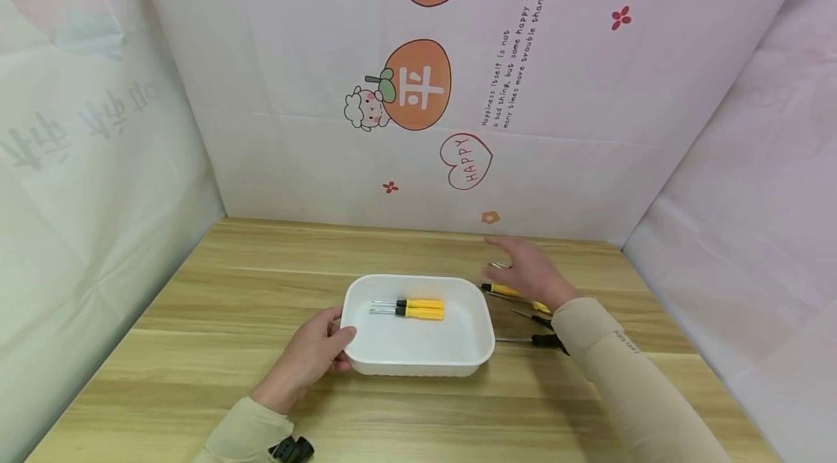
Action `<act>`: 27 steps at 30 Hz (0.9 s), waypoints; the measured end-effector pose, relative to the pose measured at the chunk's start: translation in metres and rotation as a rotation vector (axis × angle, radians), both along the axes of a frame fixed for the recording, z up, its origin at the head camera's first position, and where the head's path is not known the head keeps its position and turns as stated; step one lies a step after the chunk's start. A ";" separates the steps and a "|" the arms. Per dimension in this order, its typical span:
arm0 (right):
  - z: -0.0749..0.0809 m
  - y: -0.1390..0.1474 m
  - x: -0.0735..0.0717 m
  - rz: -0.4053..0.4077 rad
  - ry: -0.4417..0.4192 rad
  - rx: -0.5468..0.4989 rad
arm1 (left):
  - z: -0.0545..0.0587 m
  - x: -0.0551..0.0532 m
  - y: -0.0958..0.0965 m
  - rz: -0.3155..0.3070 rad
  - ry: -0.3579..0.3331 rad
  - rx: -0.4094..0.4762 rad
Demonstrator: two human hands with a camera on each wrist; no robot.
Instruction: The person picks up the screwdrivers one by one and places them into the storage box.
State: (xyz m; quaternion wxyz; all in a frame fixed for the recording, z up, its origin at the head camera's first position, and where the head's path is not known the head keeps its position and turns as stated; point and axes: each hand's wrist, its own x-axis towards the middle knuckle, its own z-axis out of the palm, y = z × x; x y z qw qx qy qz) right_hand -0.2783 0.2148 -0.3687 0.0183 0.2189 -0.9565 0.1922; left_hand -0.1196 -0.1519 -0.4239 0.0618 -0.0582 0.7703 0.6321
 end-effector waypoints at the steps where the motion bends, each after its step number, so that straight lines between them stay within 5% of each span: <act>1: 0.000 0.002 -0.001 -0.006 -0.001 0.003 | 0.000 0.000 0.000 -0.001 0.000 -0.001; 27: -0.006 0.041 -0.016 -0.102 -0.048 0.039 | -0.002 -0.002 -0.002 -0.003 -0.001 0.014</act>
